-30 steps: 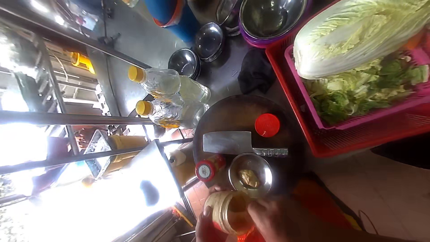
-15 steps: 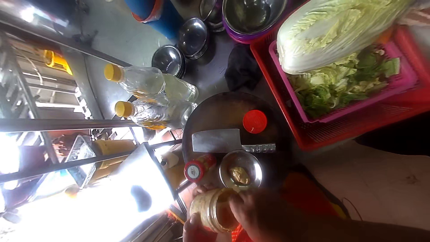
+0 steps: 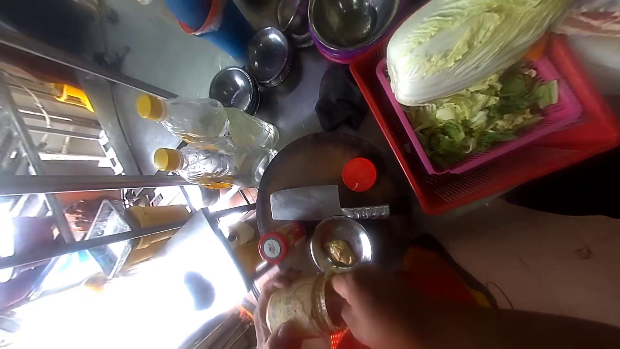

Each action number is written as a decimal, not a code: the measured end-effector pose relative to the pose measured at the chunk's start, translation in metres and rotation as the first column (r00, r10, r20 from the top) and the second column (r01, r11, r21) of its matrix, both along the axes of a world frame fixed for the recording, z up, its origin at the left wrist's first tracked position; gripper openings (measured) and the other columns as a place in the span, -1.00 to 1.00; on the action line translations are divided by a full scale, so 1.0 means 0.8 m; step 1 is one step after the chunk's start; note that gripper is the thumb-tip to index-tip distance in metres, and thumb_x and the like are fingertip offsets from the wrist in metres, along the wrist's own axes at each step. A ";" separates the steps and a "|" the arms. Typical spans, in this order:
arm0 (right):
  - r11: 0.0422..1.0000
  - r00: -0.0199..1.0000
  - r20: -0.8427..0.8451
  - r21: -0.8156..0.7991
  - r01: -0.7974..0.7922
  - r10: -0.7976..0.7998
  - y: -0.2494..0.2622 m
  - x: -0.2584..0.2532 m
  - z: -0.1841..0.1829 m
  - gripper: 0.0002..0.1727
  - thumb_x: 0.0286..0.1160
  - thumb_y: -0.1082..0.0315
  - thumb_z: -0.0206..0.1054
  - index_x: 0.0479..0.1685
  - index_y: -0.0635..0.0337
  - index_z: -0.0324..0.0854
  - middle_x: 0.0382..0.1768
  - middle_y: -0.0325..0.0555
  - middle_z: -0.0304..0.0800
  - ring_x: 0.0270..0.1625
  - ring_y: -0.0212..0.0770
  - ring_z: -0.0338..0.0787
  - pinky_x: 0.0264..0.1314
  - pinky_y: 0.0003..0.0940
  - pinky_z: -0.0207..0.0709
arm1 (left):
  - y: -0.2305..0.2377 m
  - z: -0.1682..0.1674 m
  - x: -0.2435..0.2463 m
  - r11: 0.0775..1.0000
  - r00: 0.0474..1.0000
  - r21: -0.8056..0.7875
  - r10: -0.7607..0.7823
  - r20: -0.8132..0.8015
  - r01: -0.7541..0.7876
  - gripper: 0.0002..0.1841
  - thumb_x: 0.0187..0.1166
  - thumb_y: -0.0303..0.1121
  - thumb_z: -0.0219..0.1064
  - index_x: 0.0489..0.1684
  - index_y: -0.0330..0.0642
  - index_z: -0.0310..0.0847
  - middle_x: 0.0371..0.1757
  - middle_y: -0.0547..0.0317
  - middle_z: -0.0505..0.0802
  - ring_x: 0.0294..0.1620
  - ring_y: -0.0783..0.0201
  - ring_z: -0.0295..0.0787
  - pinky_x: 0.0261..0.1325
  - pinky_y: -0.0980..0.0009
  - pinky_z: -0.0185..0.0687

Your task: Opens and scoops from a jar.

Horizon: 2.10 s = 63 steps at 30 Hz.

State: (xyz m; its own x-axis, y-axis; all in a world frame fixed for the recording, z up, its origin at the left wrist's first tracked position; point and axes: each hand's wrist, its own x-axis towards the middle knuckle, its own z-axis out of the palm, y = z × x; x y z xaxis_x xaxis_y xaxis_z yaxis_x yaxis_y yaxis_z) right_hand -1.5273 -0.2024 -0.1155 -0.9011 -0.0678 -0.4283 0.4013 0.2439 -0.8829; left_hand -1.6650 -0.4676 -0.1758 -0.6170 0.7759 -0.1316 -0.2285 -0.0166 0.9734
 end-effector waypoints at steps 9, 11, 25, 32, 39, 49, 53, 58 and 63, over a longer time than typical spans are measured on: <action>0.973 0.971 -0.234 0.204 0.104 -0.054 -0.033 0.020 -0.045 -0.89 0.38 0.39 0.40 -0.45 0.15 0.63 -0.50 -0.05 0.70 -0.36 -0.02 0.79 -0.35 -0.02 0.67 | 0.041 0.026 0.007 0.984 0.985 -0.172 0.014 -0.172 -0.044 -0.40 0.26 -0.06 0.61 0.31 -0.04 0.63 0.26 0.06 0.76 0.30 0.13 0.69 0.38 0.19 0.64; 0.940 0.951 -0.290 0.281 0.195 -0.110 -0.039 0.034 -0.062 -0.85 0.48 0.33 0.34 -0.45 0.10 0.63 -0.56 -0.13 0.65 -0.46 -0.10 0.76 -0.45 -0.12 0.64 | 0.034 0.024 0.013 0.968 0.986 -0.228 0.065 -0.154 -0.100 -0.38 0.28 -0.10 0.62 0.34 -0.13 0.60 0.28 -0.02 0.75 0.30 0.09 0.70 0.36 0.16 0.66; 0.951 0.968 -0.249 0.287 0.115 -0.042 -0.017 0.041 -0.127 -0.78 0.75 0.30 0.12 -0.18 0.15 0.64 -0.35 -0.06 0.72 -0.24 -0.05 0.81 -0.18 -0.08 0.72 | 0.012 -0.006 0.024 0.874 0.926 -0.434 0.328 0.189 -0.221 -0.38 0.40 -0.12 0.60 0.38 -0.23 0.54 0.14 -0.24 0.79 0.11 -0.06 0.83 0.16 -0.09 0.80; 0.954 0.956 -0.290 0.271 0.125 -0.043 -0.015 0.044 -0.120 -0.67 0.84 0.14 0.05 -0.12 0.10 0.67 -0.31 -0.12 0.76 -0.22 -0.12 0.82 -0.15 -0.14 0.73 | 0.019 0.008 0.031 0.820 0.823 -0.525 0.451 0.345 -0.230 -0.35 0.44 0.02 0.51 0.40 -0.20 0.51 0.10 -0.22 0.82 0.11 -0.05 0.84 0.17 -0.11 0.80; 0.970 0.963 -0.237 0.175 0.170 -0.126 0.003 0.051 -0.123 -0.58 0.87 0.04 0.01 0.00 0.09 0.73 -0.20 -0.15 0.84 -0.09 -0.20 0.86 0.04 -0.20 0.74 | 0.017 0.005 0.024 0.812 0.756 -0.553 0.479 0.446 -0.188 -0.33 0.42 0.09 0.48 0.39 -0.18 0.52 0.14 -0.26 0.80 0.12 -0.12 0.83 0.12 -0.12 0.80; 0.983 0.962 -0.272 0.167 0.080 -0.032 -0.011 0.042 -0.107 -0.68 0.83 0.16 0.07 -0.11 0.11 0.68 -0.29 -0.10 0.78 -0.17 -0.09 0.83 -0.11 -0.06 0.72 | 0.022 0.008 0.030 0.815 0.710 -0.554 0.492 0.504 -0.170 -0.40 0.40 0.08 0.50 0.27 -0.17 0.61 0.05 -0.21 0.85 0.05 -0.08 0.87 0.07 -0.10 0.82; 0.945 0.946 -0.325 0.309 0.107 0.000 -0.018 0.034 -0.112 -0.82 0.71 0.33 0.15 -0.15 0.15 0.64 -0.37 -0.06 0.70 -0.30 -0.04 0.78 -0.30 -0.07 0.70 | 0.041 0.014 0.034 0.808 0.702 -0.573 0.489 0.518 -0.141 -0.47 0.55 0.05 0.34 0.30 -0.17 0.56 0.05 -0.19 0.84 0.06 -0.06 0.85 0.10 -0.09 0.81; 0.905 0.931 -0.356 0.368 0.213 -0.075 -0.012 0.053 -0.096 -0.68 0.83 0.13 0.09 -0.11 0.07 0.70 -0.37 -0.16 0.76 -0.29 -0.16 0.83 -0.25 -0.22 0.74 | 0.027 0.008 0.025 0.765 0.647 -0.625 0.559 0.519 -0.159 -0.44 0.55 0.12 0.30 0.21 -0.21 0.60 0.06 -0.25 0.82 0.06 -0.13 0.83 0.04 -0.13 0.79; 0.948 0.959 -0.255 0.256 0.188 -0.122 -0.002 0.043 -0.120 -0.64 0.83 0.09 0.06 -0.12 0.09 0.71 -0.34 -0.13 0.78 -0.23 -0.14 0.84 -0.15 -0.13 0.74 | 0.035 0.012 0.025 0.741 0.608 -0.657 0.588 0.534 -0.140 -0.48 0.65 0.08 0.18 0.24 -0.22 0.57 0.09 -0.27 0.80 0.09 -0.16 0.81 0.08 -0.16 0.77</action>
State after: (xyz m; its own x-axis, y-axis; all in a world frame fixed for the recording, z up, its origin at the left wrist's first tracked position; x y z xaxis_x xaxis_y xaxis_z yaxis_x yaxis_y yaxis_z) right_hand -1.4931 -0.2041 -0.2116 -0.9675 0.1709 -0.1866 0.2445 0.4413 -0.8634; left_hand -1.6447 -0.4395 -0.1659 -0.3810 0.1693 -0.9089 -0.8973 0.1691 0.4077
